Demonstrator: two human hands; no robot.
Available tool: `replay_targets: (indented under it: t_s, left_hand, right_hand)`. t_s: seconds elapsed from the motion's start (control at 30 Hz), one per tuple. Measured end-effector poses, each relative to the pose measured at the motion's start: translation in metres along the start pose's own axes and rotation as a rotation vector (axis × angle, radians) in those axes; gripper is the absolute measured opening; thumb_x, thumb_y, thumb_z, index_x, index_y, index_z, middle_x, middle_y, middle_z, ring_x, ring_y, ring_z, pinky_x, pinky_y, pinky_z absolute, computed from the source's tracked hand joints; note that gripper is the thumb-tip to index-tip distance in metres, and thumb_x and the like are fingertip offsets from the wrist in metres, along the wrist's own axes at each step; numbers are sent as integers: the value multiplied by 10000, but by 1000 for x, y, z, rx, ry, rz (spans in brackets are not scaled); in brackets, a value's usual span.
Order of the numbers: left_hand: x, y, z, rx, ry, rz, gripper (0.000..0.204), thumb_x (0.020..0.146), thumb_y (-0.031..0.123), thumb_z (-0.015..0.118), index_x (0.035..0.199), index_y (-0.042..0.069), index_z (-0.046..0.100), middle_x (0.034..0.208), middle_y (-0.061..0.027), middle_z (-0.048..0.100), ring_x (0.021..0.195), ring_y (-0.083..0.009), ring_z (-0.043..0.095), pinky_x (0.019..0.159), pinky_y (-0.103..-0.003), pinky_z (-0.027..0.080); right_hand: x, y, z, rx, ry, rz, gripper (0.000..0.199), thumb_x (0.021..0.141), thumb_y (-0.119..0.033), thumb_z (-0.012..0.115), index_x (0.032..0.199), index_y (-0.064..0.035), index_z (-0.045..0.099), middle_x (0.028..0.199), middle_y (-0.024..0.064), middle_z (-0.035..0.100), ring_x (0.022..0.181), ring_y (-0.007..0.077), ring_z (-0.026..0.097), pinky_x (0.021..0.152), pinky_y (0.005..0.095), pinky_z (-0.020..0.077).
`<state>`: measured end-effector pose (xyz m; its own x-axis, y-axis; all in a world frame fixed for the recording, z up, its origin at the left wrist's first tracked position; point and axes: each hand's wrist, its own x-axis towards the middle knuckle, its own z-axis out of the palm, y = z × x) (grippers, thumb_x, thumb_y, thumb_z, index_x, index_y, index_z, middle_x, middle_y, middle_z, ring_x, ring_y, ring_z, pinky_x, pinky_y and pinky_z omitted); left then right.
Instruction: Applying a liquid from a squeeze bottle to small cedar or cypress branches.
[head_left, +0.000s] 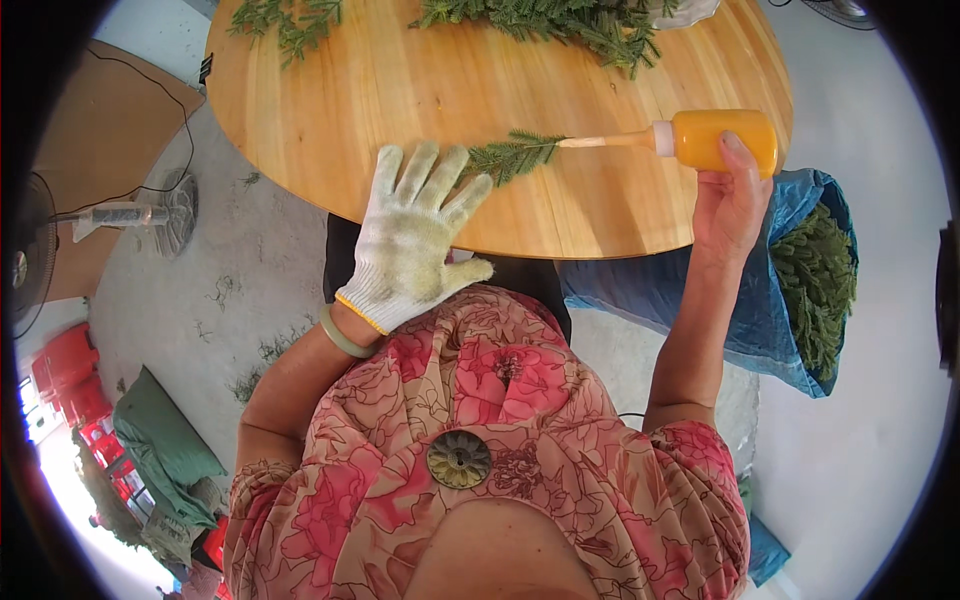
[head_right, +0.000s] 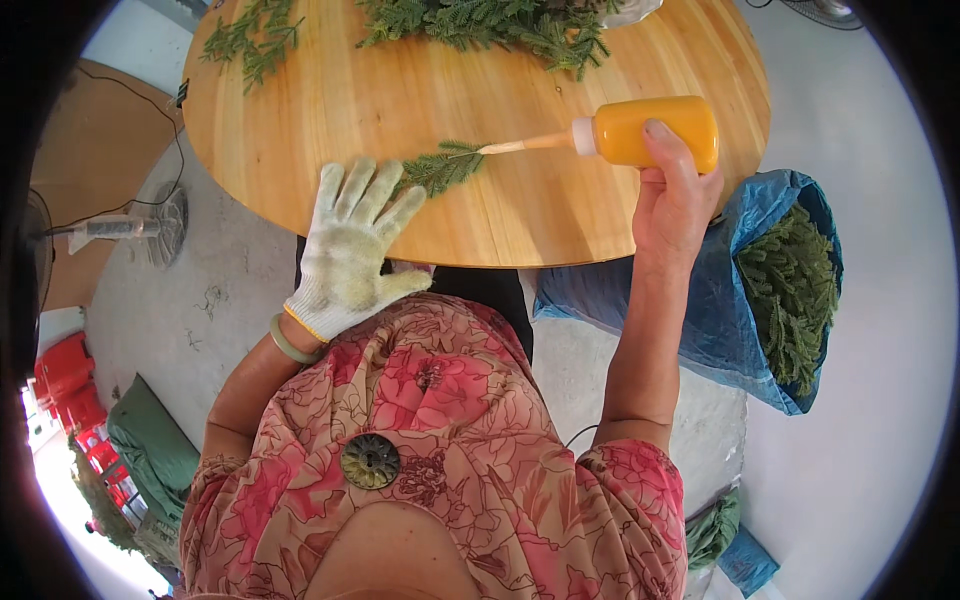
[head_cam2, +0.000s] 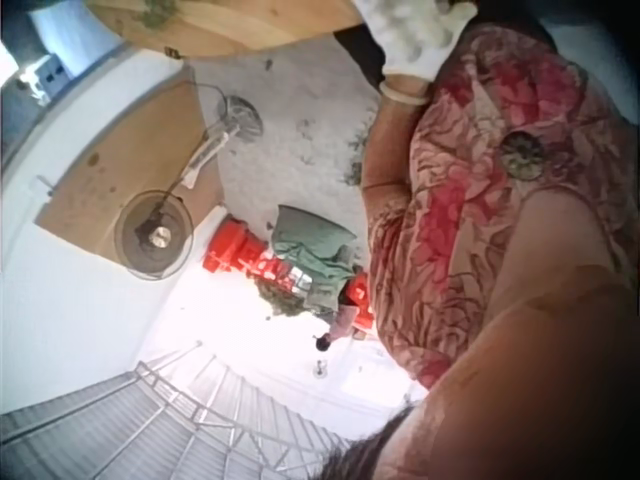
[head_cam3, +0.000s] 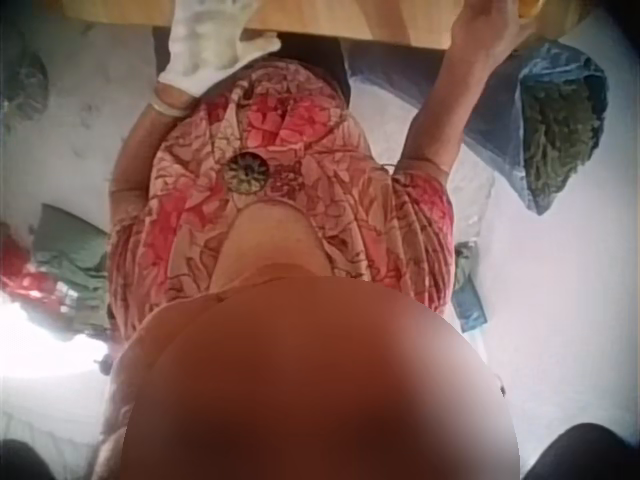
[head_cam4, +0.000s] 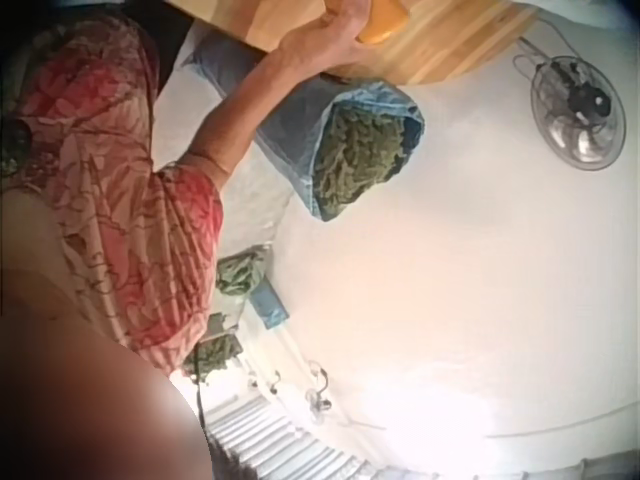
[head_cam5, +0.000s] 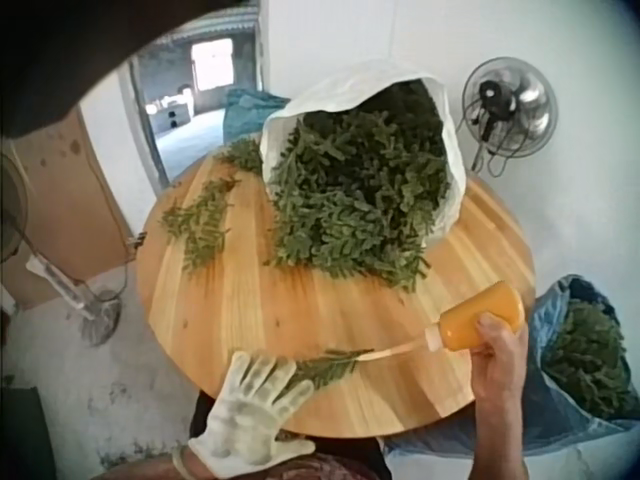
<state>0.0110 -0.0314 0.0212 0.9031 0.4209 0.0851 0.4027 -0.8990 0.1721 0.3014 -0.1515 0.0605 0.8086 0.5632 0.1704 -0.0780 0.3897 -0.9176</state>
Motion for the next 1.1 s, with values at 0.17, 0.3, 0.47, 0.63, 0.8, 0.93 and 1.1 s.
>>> replay_targets:
  t_s: [0.17,0.3,0.47,0.63,0.8,0.93,1.1]
  left_hand:
    - [0,0,1,-6,25,9,866,711,605,726,1398,103,561,1463,-154,474,1395,-367,349,1216,-552,133]
    - [0,-1,1,-30,45,19,860,699,598,733,1376,92,577,1452,-156,480,1380,-371,360,1212,-551,140]
    - [0,-1,0,-23,32,20,865,703,608,729,1381,93,574,1454,-154,479,1386,-368,355,1214,-546,136]
    - [0,-1,-1,-5,25,26,869,712,616,724,1390,95,568,1462,-151,474,1388,-365,351,1214,-545,135]
    - [0,0,0,-7,-11,-4,873,741,640,686,1420,108,544,1509,-145,444,1443,-353,303,1231,-546,94]
    - [-1,0,5,-4,20,-7,878,747,650,672,1427,110,538,1519,-145,438,1458,-351,289,1237,-543,78]
    - [2,2,-1,-19,14,-4,868,710,594,729,1393,84,565,1490,-170,462,1427,-363,333,1231,-531,118]
  right_hand:
    - [19,-2,3,-47,-79,-6,219,849,-80,734,1033,14,663,960,52,674,870,133,649,774,289,512]
    - [27,3,3,-103,-124,71,243,835,-102,754,1036,4,667,956,46,675,857,122,642,728,275,493]
    - [27,9,9,-145,-156,105,279,819,-125,772,1047,-5,665,945,36,675,841,120,639,709,263,478]
    - [28,12,10,-168,-140,103,337,807,-134,782,1091,-7,651,952,38,681,839,124,645,728,268,482]
    - [36,9,-3,-181,-166,106,264,854,-108,737,1084,-12,649,990,43,673,898,140,652,783,291,510]
    - [37,8,-9,-181,-123,100,270,849,-100,745,1085,-12,649,989,44,674,912,141,655,788,297,515]
    - [36,5,-12,-164,-106,81,286,823,-110,766,1071,-19,656,961,33,677,874,125,648,748,277,488]
